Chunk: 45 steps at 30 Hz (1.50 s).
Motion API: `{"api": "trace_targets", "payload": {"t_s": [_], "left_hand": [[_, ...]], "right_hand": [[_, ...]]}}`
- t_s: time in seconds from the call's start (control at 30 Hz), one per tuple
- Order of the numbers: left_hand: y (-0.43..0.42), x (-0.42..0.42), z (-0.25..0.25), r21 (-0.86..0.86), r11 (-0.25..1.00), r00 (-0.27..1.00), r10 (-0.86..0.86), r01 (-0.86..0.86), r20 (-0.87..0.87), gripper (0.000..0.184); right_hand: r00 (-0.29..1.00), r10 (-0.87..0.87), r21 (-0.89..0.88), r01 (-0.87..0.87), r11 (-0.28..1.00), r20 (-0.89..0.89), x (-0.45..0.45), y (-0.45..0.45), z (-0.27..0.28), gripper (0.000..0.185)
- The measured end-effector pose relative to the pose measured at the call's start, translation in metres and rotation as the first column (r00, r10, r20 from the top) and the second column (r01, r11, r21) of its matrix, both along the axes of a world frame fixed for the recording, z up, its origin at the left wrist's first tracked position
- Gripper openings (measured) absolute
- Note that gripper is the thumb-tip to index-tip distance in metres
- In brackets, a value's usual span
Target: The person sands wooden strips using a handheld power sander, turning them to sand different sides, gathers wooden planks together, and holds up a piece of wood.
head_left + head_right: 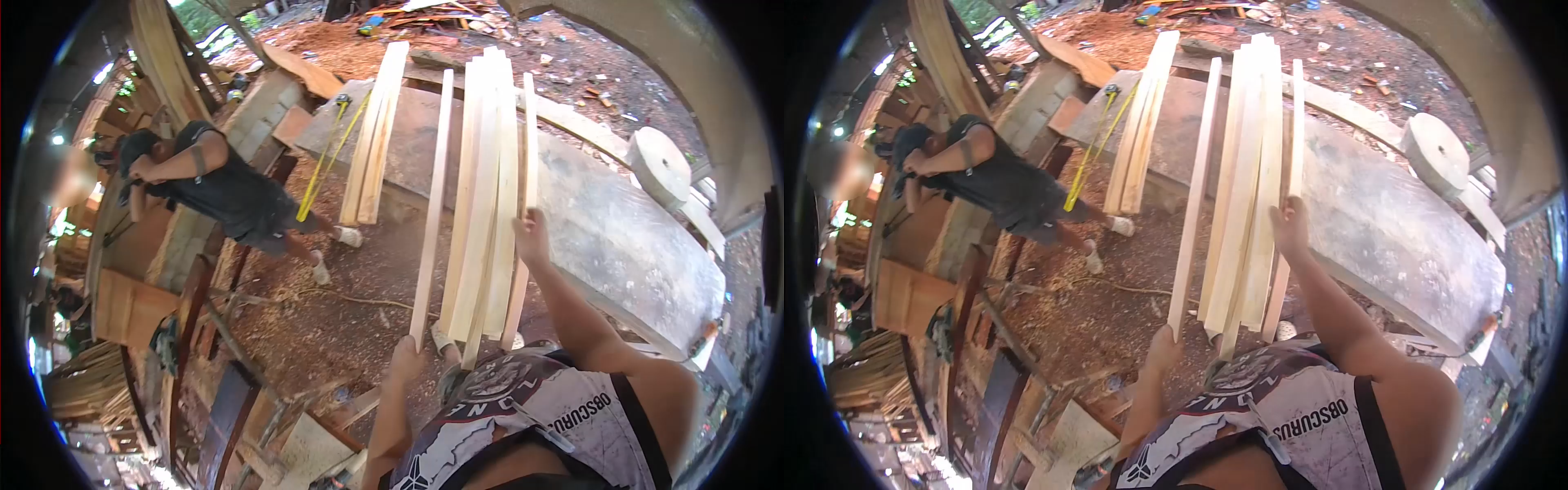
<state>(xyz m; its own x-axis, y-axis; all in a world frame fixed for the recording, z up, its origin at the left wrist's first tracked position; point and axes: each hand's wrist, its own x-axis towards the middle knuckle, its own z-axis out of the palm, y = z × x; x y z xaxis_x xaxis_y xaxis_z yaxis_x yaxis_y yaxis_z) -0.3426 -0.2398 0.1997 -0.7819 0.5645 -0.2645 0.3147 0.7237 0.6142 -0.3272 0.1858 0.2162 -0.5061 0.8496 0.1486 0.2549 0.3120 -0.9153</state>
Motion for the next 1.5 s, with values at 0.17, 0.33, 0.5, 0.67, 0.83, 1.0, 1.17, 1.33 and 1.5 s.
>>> {"api": "trace_targets", "payload": {"t_s": [0.17,0.33,0.5,0.67,0.83,1.0,1.17,1.33,1.5], "left_hand": [[0.039,-0.064,0.000,0.121,0.975,0.973,-0.200,0.186,0.114,0.046],[0.095,-0.111,-0.006,0.270,0.956,0.932,-0.194,0.111,0.305,0.050],[0.101,-0.116,-0.030,0.331,0.943,0.945,-0.069,-0.042,0.319,0.039],[0.054,-0.126,-0.026,0.351,0.936,0.954,-0.111,0.007,0.279,0.033],[0.006,-0.180,-0.035,0.164,0.986,0.990,-0.016,-0.007,0.141,0.045],[0.002,-0.277,0.001,-0.068,0.990,0.940,0.140,-0.124,0.310,0.063],[-0.001,-0.290,-0.019,-0.151,0.986,0.957,0.111,-0.072,0.269,0.078],[0.000,-0.280,-0.019,-0.146,0.989,0.988,0.020,0.002,0.150,0.075],[-0.002,-0.256,-0.037,-0.110,0.990,0.992,-0.080,0.090,0.100,0.076]], "right_hand": [[0.842,0.121,-0.076,-0.095,0.993,0.526,0.094,0.025,-0.102,0.044],[0.997,0.062,-0.828,-0.076,0.556,-0.050,0.082,-0.043,-0.083,0.051],[0.989,-0.081,-0.835,-0.059,0.547,-0.123,0.065,-0.075,-0.072,0.054],[0.989,0.147,-0.651,-0.119,0.750,-0.011,0.059,-0.085,-0.107,0.052],[0.996,-0.069,-0.875,-0.010,0.485,-0.049,-0.028,-0.152,-0.046,0.061],[0.979,0.201,-0.878,-0.056,0.475,0.046,-0.069,-0.166,-0.092,0.060],[0.945,0.294,-0.853,-0.031,0.521,0.145,-0.077,-0.142,-0.039,0.060],[0.833,0.519,-0.831,-0.144,0.538,0.192,-0.069,-0.107,-0.051,0.060],[0.861,0.436,-0.784,-0.073,0.617,0.263,-0.052,-0.118,-0.039,0.056]]}}
